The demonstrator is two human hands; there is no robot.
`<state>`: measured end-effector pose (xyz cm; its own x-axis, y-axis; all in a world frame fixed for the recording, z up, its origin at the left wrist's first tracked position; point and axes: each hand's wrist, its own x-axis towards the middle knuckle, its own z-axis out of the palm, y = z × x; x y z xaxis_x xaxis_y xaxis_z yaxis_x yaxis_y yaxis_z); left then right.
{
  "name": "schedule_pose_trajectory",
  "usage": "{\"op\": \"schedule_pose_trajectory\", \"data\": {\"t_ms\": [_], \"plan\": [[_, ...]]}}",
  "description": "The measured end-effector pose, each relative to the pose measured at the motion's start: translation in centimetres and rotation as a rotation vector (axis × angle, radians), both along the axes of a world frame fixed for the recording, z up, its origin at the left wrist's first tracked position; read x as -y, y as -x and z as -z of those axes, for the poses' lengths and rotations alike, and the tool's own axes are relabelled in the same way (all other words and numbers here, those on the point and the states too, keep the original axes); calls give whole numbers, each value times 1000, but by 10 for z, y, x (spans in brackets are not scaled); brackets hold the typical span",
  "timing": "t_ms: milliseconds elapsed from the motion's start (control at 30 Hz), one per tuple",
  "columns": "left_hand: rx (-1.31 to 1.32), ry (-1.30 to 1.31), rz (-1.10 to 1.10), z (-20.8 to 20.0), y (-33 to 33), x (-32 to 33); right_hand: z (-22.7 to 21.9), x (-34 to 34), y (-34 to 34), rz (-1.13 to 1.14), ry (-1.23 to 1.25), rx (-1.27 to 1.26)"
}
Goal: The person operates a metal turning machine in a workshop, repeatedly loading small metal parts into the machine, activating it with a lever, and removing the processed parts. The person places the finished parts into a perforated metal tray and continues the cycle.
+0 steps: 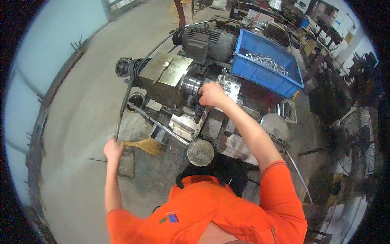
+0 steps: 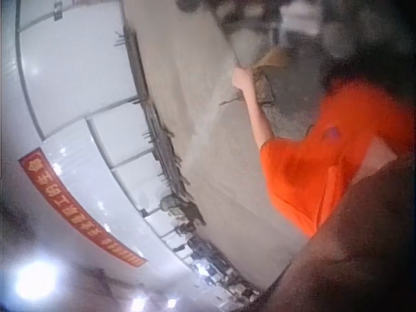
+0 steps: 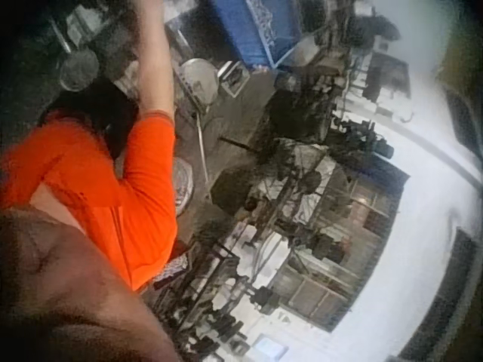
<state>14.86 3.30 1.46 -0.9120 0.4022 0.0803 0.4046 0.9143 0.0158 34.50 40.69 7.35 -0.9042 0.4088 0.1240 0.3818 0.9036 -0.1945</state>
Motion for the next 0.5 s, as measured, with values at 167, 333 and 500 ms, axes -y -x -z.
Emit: {"op": "schedule_pose_trajectory", "data": {"t_ms": [167, 333, 500], "plan": [[-94, -135, 21, 3, 2, -18, -14, 10, 6, 110, 4, 117], [36, -10, 107, -17, 3, -16, -28, 6, -13, 52, -143, -50], [78, -403, 541, -72, -43, -60, -34, 52, -74, -321, -75, -515]]}}
